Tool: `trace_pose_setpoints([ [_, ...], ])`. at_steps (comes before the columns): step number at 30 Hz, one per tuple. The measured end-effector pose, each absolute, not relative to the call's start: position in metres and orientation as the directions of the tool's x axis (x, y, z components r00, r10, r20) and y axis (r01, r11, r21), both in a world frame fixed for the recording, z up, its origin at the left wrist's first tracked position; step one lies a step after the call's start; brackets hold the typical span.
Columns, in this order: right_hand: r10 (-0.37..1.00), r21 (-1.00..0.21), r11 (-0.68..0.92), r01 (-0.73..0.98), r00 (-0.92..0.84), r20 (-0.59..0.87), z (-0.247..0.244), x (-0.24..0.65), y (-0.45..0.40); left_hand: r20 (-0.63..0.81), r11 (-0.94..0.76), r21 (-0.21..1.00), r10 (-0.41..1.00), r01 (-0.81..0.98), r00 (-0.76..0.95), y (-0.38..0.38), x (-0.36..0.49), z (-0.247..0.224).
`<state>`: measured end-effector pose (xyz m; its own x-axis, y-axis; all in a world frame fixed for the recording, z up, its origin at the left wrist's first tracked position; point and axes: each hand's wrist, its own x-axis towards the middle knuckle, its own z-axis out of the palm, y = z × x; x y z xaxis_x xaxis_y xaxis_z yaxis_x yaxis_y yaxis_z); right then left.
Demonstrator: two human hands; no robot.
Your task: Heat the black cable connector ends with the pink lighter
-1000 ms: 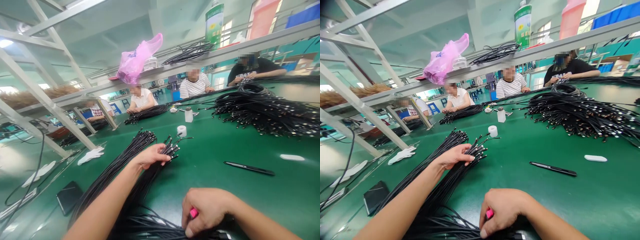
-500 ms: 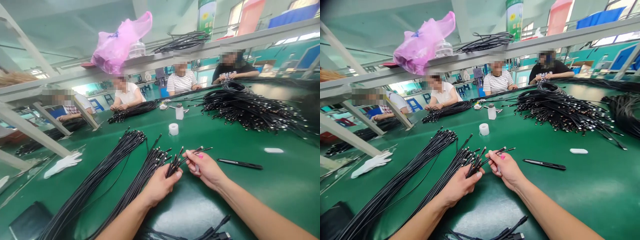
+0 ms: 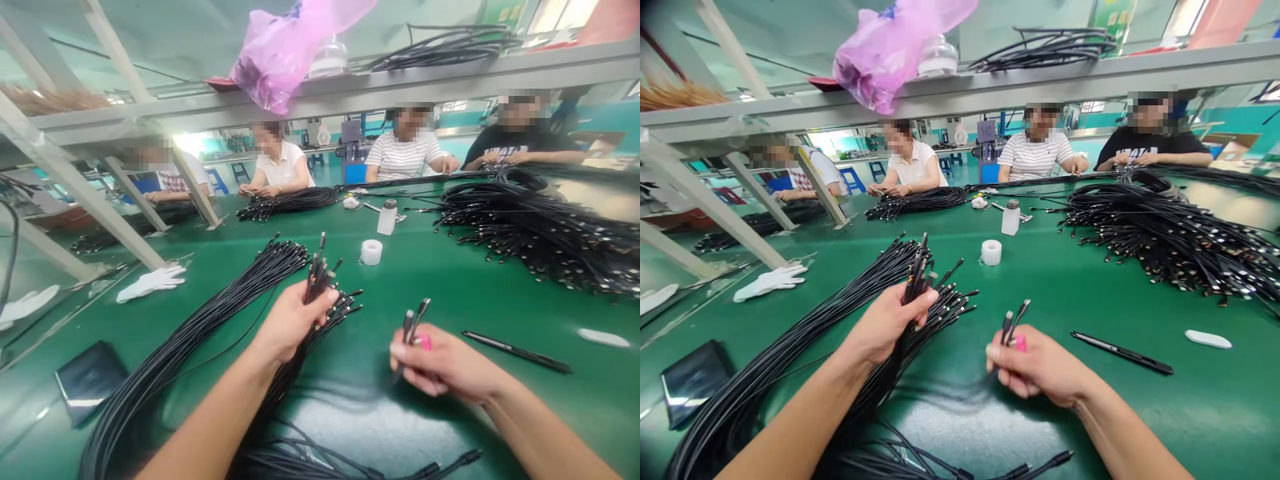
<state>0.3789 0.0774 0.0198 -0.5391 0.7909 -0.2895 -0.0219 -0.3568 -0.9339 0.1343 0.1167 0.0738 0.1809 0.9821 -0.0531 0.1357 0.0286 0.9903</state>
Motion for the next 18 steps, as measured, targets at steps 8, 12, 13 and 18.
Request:
trace_pose_setpoints([
  [8,0.718,-0.948,-0.315,-0.041,-0.664,-0.209,0.003,0.348,0.066,-0.39,0.47,0.883,0.75,-0.015,0.534,0.094,0.166,0.04],
  [12,0.809,-0.948,-0.303,-0.095,-0.552,-0.203,-0.001,0.34,0.067,-0.385,0.49,0.869,0.756,-0.067,0.529,0.089,0.172,0.023],
  [13,0.809,-0.948,-0.305,-0.096,-0.55,-0.205,0.0,0.34,0.067,-0.393,0.497,0.865,0.759,-0.071,0.519,0.089,0.173,0.021],
  [18,0.78,-0.951,-0.274,-0.142,-0.611,-0.134,0.009,0.338,0.062,-0.432,0.552,0.829,0.735,-0.092,0.522,0.086,0.175,0.021],
])
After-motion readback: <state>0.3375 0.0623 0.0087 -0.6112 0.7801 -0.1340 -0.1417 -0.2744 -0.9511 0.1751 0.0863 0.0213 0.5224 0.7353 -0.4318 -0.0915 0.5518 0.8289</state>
